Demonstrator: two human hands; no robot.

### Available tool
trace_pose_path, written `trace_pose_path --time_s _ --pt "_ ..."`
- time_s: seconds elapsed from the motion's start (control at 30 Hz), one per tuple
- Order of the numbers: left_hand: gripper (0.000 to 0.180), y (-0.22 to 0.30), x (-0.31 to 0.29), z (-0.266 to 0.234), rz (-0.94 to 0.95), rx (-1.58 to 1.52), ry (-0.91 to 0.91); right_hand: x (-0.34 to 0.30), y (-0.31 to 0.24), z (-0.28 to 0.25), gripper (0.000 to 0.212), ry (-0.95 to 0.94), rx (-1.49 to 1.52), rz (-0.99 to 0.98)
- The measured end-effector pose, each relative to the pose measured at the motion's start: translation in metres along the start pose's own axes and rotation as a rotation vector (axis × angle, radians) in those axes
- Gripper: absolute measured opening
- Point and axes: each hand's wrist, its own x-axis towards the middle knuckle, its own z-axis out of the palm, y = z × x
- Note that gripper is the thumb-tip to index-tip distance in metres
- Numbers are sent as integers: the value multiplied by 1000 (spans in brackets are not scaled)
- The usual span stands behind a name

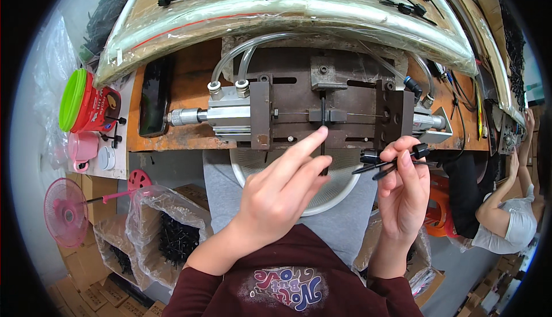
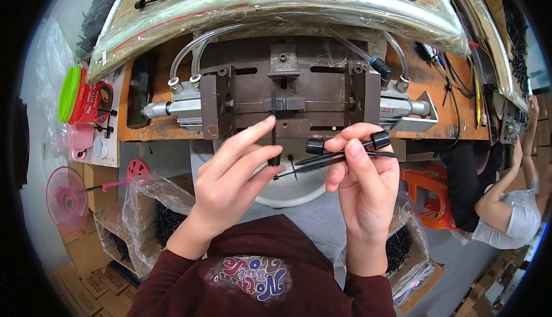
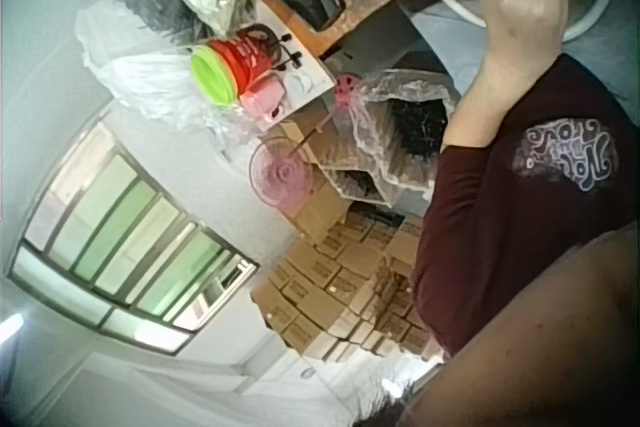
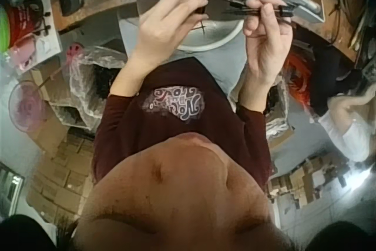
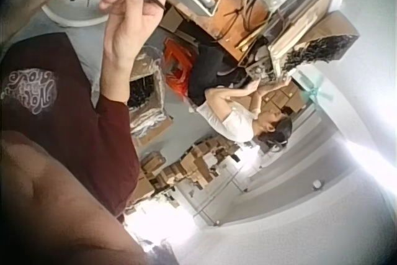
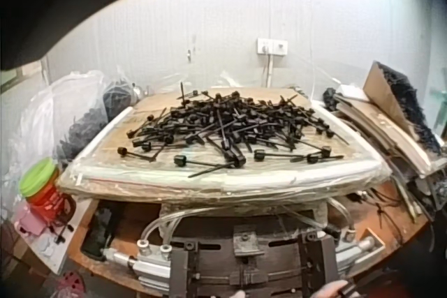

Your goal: The recorder uses a pneumatic press and hand manipulation to assemble small black plastic components in a workshop environment.

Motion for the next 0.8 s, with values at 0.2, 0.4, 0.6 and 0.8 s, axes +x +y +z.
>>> trace_pose_path --time_s 0.2,0.4,0.6,0.8 --pt "23 -6 9 15 74 307 -51 -4 -1 0 16 29 22 -5" --pt "24 -3 13 16 55 348 -72 -6 -2 2 15 45 39 28" --pt "33 1 19 6 -29 15 -110 -6 0 0 14 -6 100 88" --pt "35 8 19 -8 -55 -549 -141 -8 5 1 14 -153 216 206"
